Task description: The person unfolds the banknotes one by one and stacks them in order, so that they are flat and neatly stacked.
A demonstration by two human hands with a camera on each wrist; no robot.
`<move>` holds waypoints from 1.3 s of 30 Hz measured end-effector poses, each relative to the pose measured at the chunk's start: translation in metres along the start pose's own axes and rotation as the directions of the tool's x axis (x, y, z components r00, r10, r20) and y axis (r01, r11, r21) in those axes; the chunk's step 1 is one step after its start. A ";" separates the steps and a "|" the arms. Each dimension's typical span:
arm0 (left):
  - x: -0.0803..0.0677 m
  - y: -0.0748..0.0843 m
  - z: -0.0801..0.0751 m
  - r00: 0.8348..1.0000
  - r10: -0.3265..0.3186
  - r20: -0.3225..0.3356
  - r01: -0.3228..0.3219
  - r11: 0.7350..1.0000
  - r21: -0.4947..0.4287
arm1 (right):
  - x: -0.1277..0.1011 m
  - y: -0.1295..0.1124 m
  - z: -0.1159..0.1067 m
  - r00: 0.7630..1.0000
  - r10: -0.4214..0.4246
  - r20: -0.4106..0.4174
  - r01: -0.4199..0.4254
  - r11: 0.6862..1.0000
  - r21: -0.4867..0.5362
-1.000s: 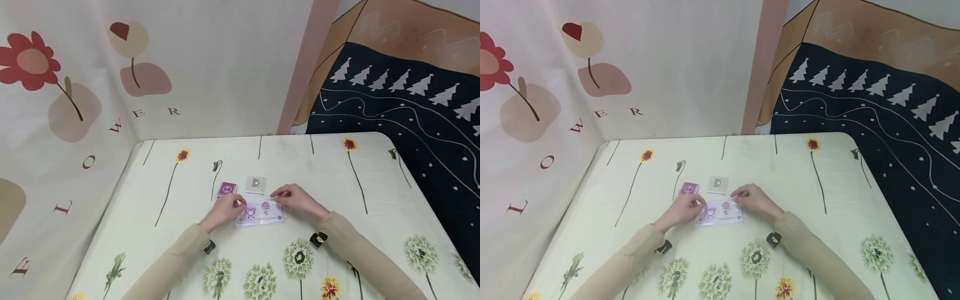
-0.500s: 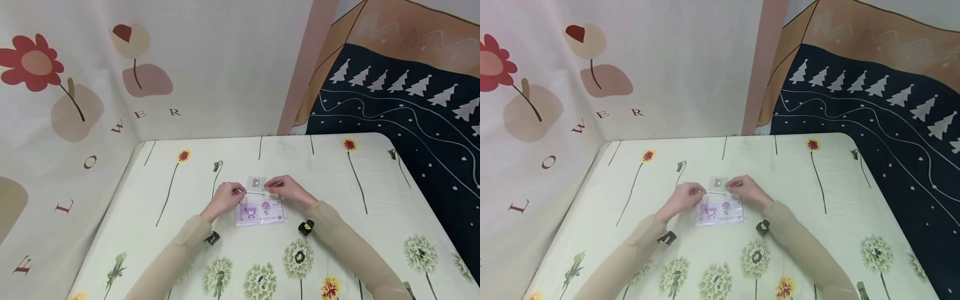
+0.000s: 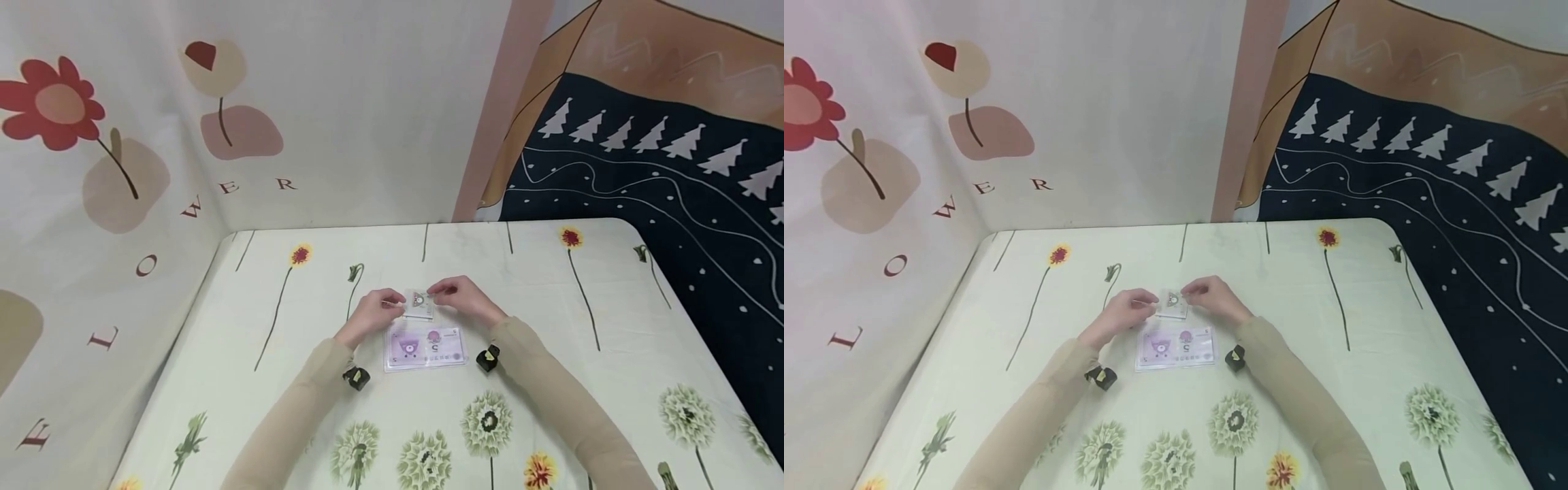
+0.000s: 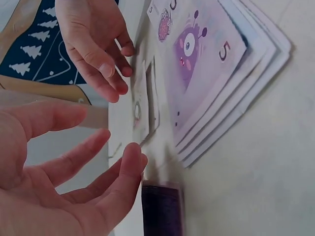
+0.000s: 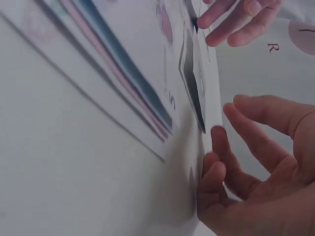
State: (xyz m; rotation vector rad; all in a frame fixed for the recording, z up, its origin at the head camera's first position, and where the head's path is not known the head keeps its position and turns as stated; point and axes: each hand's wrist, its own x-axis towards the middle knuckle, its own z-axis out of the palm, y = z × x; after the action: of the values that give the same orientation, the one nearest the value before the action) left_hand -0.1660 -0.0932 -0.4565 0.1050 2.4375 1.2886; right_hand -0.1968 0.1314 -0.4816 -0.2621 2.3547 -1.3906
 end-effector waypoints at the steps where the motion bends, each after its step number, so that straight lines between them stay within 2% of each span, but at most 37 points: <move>1: 0.002 0.000 0.001 1.000 -0.011 0.005 0.012 1.000 -0.016 | 0.002 0.001 -0.001 1.000 -0.006 0.007 0.006 1.000 -0.001; 4: 0.006 -0.003 0.003 0.999 -0.027 0.023 0.028 0.998 -0.047 | 0.005 0.003 -0.002 0.999 -0.002 0.032 0.003 1.000 -0.009; 8: 0.009 -0.004 0.004 1.000 -0.016 0.020 0.017 0.998 -0.064 | 0.011 0.007 -0.004 0.998 0.009 0.055 -0.006 0.999 -0.051; 13: 0.013 -0.005 0.005 1.000 -0.002 0.026 0.004 0.995 -0.100 | 0.020 0.013 -0.002 0.999 -0.022 0.044 0.028 0.992 -0.123; 17: 0.016 -0.009 0.005 1.000 0.008 0.029 -0.003 0.987 -0.158 | 0.022 0.011 0.001 1.000 -0.016 0.016 0.018 0.985 -0.173; 20: 0.016 -0.010 0.004 0.999 0.009 0.047 0.002 0.972 -0.236 | 0.021 0.008 0.001 1.000 0.011 0.001 -0.011 0.983 -0.185; 24: 0.017 -0.012 0.005 0.998 -0.017 0.068 0.039 0.941 -0.337 | 0.020 0.008 0.001 1.000 0.025 -0.002 -0.025 0.982 -0.185; 31: 0.021 -0.012 0.013 1.000 -0.003 0.029 0.016 0.880 -0.474 | 0.019 0.008 0.001 1.000 0.000 0.002 0.000 0.986 -0.169; 35: 0.022 -0.011 0.020 1.000 -0.028 -0.014 0.017 0.866 -0.500 | 0.018 0.009 0.002 1.000 -0.014 0.005 0.015 0.986 -0.164; 39: 0.022 -0.010 0.025 0.998 -0.046 -0.043 0.019 0.868 -0.496 | 0.015 0.009 0.002 1.000 -0.020 -0.003 0.019 0.987 -0.158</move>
State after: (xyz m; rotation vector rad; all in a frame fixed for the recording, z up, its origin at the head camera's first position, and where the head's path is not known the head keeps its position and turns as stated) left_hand -0.1757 -0.0739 -0.4833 -0.1120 2.0539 1.8761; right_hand -0.2092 0.1288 -0.4940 -0.3274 2.4764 -1.2151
